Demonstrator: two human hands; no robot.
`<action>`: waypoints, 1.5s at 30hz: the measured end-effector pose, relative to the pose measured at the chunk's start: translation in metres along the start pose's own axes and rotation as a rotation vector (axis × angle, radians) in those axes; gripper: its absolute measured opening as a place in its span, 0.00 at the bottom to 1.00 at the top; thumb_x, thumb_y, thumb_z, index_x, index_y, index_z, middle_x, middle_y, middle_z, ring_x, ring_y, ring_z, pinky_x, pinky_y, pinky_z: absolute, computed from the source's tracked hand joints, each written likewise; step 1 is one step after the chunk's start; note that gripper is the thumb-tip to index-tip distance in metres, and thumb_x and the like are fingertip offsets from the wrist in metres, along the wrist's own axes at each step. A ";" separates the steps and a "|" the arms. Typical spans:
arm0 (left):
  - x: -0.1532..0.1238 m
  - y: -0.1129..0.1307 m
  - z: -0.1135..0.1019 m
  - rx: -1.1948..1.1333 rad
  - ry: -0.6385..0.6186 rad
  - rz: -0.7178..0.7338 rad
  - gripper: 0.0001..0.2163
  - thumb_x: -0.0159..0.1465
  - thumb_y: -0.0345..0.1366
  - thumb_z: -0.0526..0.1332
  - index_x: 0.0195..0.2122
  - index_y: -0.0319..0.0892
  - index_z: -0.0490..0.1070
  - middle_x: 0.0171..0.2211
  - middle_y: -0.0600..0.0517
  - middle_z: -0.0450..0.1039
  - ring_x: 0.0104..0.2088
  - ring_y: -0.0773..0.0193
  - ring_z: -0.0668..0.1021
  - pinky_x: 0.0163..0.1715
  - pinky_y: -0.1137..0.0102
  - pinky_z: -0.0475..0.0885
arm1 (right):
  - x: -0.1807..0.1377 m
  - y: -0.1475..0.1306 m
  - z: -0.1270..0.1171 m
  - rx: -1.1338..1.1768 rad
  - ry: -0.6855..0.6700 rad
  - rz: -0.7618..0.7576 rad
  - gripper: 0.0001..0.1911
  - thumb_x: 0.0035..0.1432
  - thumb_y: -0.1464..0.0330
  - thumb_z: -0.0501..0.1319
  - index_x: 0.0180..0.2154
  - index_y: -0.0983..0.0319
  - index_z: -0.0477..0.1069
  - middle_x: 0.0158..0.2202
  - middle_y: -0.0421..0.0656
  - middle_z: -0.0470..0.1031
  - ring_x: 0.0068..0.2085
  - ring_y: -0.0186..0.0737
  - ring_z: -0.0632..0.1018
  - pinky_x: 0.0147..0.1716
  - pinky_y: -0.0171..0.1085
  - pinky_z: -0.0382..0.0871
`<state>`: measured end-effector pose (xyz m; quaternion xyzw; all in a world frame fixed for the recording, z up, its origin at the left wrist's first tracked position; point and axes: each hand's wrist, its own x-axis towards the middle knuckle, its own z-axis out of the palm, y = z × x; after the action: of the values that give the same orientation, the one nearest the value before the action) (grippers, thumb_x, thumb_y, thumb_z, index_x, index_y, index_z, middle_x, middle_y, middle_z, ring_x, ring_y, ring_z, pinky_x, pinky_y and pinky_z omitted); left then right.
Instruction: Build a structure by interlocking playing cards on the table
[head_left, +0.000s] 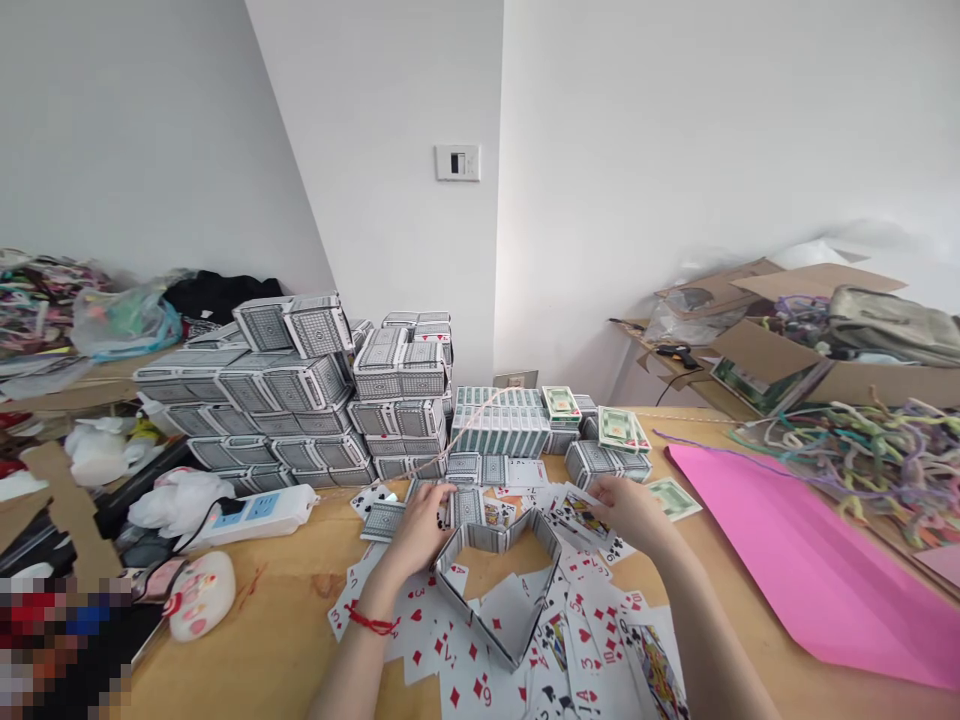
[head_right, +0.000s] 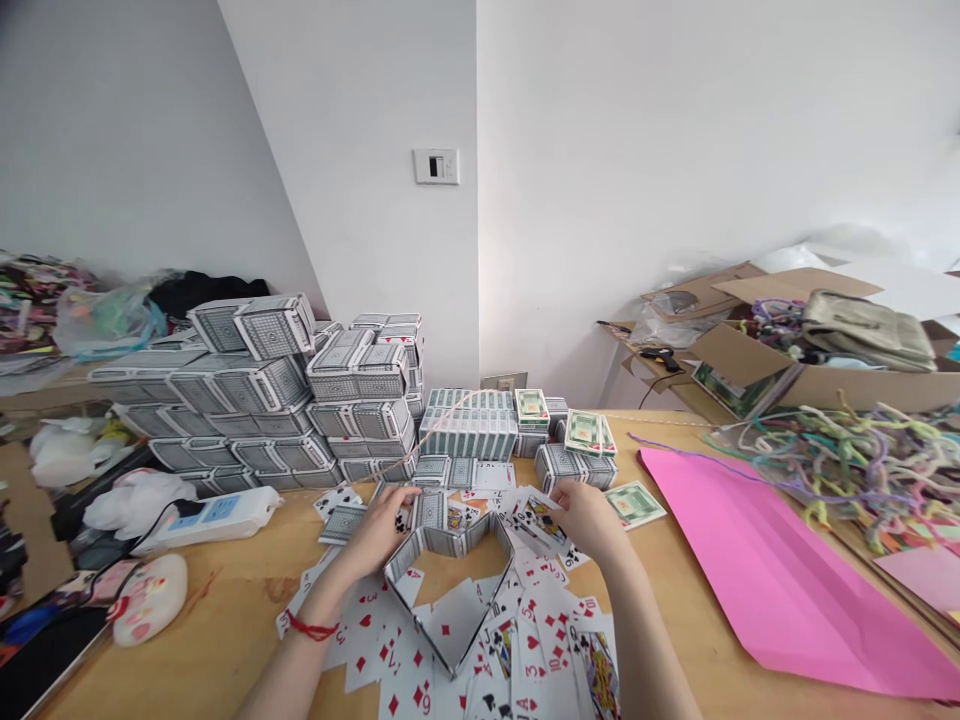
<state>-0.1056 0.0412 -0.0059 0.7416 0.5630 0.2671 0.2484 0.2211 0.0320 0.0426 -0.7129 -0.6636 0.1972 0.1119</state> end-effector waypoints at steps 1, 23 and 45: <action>-0.001 0.000 -0.002 -0.059 0.004 -0.015 0.23 0.49 0.27 0.59 0.48 0.45 0.64 0.40 0.49 0.66 0.40 0.60 0.71 0.43 0.65 0.65 | 0.000 0.000 0.001 -0.002 -0.004 0.012 0.02 0.46 0.69 0.59 0.28 0.60 0.68 0.25 0.40 0.74 0.27 0.37 0.73 0.22 0.30 0.56; -0.013 0.078 -0.005 -0.153 -0.189 0.089 0.12 0.52 0.31 0.60 0.39 0.47 0.72 0.42 0.52 0.71 0.44 0.58 0.72 0.46 0.66 0.64 | -0.025 -0.082 0.026 0.086 -0.122 -0.312 0.10 0.49 0.69 0.55 0.30 0.58 0.76 0.26 0.41 0.76 0.28 0.39 0.73 0.29 0.33 0.60; -0.013 0.080 -0.003 -0.112 -0.193 0.140 0.04 0.52 0.32 0.58 0.25 0.45 0.73 0.34 0.52 0.75 0.39 0.59 0.73 0.42 0.66 0.66 | 0.005 0.003 0.021 -0.117 -0.012 0.005 0.24 0.43 0.65 0.64 0.45 0.63 0.69 0.46 0.50 0.69 0.48 0.51 0.68 0.43 0.39 0.60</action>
<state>-0.0543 0.0097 0.0485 0.7863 0.4677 0.2420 0.3232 0.2151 0.0344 0.0220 -0.7186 -0.6730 0.1625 0.0654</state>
